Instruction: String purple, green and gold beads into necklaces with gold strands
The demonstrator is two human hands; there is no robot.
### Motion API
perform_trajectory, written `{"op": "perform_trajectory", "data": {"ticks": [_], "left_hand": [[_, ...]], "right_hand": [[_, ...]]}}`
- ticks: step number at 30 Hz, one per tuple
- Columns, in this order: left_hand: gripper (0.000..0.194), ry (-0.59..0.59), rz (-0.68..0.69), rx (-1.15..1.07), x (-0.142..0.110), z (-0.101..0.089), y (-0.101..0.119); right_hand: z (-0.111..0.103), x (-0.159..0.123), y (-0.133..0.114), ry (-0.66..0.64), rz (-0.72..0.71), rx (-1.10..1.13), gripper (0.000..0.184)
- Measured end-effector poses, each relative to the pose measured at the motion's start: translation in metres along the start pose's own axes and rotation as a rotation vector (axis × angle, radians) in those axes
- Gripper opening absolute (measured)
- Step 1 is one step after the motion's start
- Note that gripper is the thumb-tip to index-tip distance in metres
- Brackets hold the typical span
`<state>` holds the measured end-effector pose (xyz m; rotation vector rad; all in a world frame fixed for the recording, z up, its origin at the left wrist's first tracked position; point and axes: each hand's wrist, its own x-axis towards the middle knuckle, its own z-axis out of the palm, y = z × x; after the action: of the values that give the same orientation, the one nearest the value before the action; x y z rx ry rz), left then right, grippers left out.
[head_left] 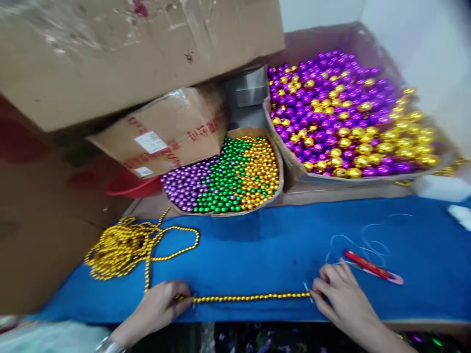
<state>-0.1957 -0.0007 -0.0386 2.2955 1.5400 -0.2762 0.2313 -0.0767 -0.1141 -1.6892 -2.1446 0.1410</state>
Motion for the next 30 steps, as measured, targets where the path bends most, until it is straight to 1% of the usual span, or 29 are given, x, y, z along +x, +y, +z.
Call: {"op": "perform_trajectory", "data": {"ticks": [3, 6, 14, 17, 19, 21, 24, 26, 28, 30], "left_hand": [[0.025, -0.045, -0.020, 0.016, -0.002, -0.003, 0.005], [0.023, -0.064, -0.039, 0.029, -0.003, -0.005, 0.007], [0.018, -0.103, -0.044, 0.108, 0.004, -0.006, 0.012], [0.016, -0.102, -0.052, 0.148, 0.006, -0.005, 0.016], [0.015, -0.087, -0.047, 0.165, 0.009, -0.006, 0.020], [0.017, -0.044, -0.047, 0.172, 0.017, -0.011, 0.024], [0.026, 0.066, -0.066, 0.156, 0.038, -0.023, 0.031], [0.029, 0.133, -0.068, 0.120, 0.057, -0.032, 0.039], [0.026, 0.175, -0.053, 0.066, 0.076, -0.038, 0.050], [0.021, 0.194, -0.019, -0.009, 0.092, -0.039, 0.065]], "right_hand": [[0.004, -0.003, 0.005, -0.004, -0.098, -0.080, 0.010], [0.006, -0.005, 0.008, 0.010, -0.149, -0.092, 0.008], [0.004, -0.005, 0.006, 0.003, -0.151, -0.112, 0.008], [0.002, -0.005, 0.004, -0.013, -0.155, -0.117, 0.010], [-0.003, 0.001, 0.004, -0.017, -0.156, -0.126, 0.011], [-0.011, 0.013, 0.006, -0.004, -0.130, -0.147, 0.012], [-0.027, 0.043, 0.018, 0.013, -0.042, -0.218, 0.018], [-0.039, 0.067, 0.035, 0.022, 0.006, -0.272, 0.020], [-0.049, 0.089, 0.056, 0.030, 0.050, -0.312, 0.022], [-0.056, 0.107, 0.073, 0.032, 0.111, -0.331, 0.025]]}}
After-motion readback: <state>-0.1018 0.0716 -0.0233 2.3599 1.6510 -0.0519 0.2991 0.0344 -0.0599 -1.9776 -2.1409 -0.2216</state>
